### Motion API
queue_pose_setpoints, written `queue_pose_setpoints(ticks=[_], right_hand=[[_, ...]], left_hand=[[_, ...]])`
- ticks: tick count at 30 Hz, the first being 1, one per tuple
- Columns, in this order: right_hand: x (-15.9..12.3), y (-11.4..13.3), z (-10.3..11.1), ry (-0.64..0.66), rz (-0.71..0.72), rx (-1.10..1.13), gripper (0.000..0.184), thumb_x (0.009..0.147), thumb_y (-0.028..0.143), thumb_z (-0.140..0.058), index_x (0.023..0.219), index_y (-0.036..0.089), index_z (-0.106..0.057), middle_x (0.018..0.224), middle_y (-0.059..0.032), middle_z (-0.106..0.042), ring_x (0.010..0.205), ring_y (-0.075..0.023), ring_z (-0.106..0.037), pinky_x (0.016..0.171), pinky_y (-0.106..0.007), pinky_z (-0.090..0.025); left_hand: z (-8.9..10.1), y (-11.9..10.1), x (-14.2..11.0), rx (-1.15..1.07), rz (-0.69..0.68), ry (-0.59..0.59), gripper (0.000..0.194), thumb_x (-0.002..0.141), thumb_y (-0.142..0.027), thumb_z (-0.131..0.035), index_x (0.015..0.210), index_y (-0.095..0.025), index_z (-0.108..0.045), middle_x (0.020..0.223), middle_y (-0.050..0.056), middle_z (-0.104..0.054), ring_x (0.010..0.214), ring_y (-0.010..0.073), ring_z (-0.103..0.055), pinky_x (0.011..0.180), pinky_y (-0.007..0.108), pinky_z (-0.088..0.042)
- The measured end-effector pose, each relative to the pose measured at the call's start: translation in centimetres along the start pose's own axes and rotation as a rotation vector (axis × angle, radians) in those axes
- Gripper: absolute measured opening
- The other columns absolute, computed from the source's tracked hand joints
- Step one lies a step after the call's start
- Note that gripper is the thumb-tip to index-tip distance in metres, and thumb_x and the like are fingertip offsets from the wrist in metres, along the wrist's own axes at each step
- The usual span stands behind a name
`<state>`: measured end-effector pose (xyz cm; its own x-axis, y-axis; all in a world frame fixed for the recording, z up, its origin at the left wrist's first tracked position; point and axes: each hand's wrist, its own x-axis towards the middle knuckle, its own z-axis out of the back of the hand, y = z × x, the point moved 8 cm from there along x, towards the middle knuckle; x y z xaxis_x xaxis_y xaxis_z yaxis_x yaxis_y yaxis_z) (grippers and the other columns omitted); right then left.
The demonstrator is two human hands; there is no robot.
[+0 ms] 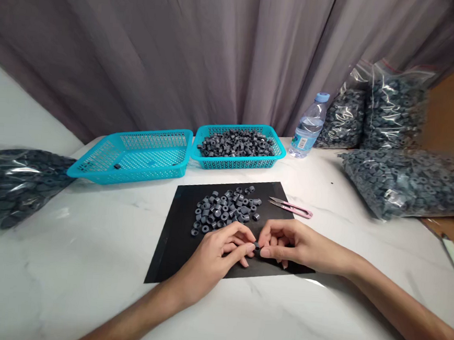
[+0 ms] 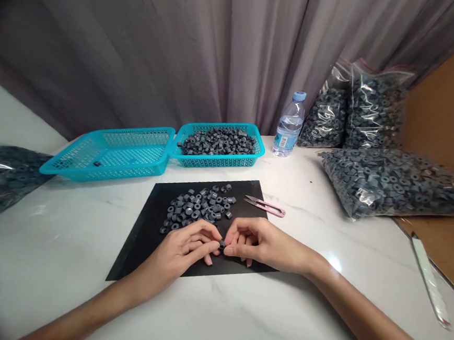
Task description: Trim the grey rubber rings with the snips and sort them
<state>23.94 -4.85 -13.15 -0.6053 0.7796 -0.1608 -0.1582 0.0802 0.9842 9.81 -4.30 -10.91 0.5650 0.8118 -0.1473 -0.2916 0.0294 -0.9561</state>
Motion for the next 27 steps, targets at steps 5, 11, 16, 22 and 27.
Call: queue_pose_setpoints(ticks=[5,11,16,22,27], right_hand=[[0.01,0.11,0.03,-0.022,0.016,0.012,0.033,0.088,0.047,-0.074,0.098,0.017,-0.063,0.076,0.0021,-0.057,0.064,-0.0097,-0.051,0.058,-0.021,-0.049],[0.09,-0.18,0.02,-0.022,0.010,0.021,0.031,0.092,0.047,-0.070,0.098,0.017,-0.061,0.075,0.0025,-0.056,0.063,-0.0094,-0.054,0.058,-0.021,-0.049],[0.08,-0.30,0.08,-0.022,0.008,0.021,0.031,0.093,0.046,-0.069,0.097,0.017,-0.060,0.074,0.0027,-0.057,0.062,-0.0091,-0.054,0.058,-0.020,-0.048],[0.07,-0.15,0.16,-0.016,0.029,0.000,0.030,0.095,0.047,-0.066,0.099,0.017,-0.060,0.081,0.0006,-0.060,0.064,-0.0095,-0.056,0.059,-0.021,-0.049],[0.03,-0.23,0.21,-0.023,0.026,-0.017,0.030,0.097,0.047,-0.063,0.099,0.017,-0.060,0.086,-0.0005,-0.060,0.066,-0.0096,-0.057,0.059,-0.021,-0.050]], left_hand=[[-0.01,-0.20,0.06,0.003,0.001,-0.003,0.018,0.097,-0.033,-0.060,0.095,-0.017,-0.064,0.092,0.000,-0.065,0.073,0.0118,-0.066,0.074,0.025,-0.052],[-0.11,0.33,0.10,-0.035,0.034,0.011,0.020,0.095,-0.035,-0.063,0.099,-0.016,-0.068,0.091,0.001,-0.070,0.077,0.0138,-0.070,0.077,0.025,-0.054],[-0.12,0.11,0.09,-0.016,0.027,-0.003,0.022,0.084,-0.027,-0.076,0.101,-0.017,-0.067,0.091,0.001,-0.071,0.077,0.0129,-0.070,0.076,0.024,-0.056],[-0.06,0.08,0.12,0.004,0.018,-0.017,0.019,0.087,-0.028,-0.073,0.101,-0.016,-0.068,0.092,0.001,-0.071,0.076,0.0123,-0.069,0.073,0.023,-0.057],[-0.01,0.45,0.23,-0.029,0.033,-0.041,0.023,0.090,-0.033,-0.069,0.101,-0.014,-0.070,0.091,0.003,-0.072,0.072,0.0132,-0.068,0.072,0.025,-0.057]])
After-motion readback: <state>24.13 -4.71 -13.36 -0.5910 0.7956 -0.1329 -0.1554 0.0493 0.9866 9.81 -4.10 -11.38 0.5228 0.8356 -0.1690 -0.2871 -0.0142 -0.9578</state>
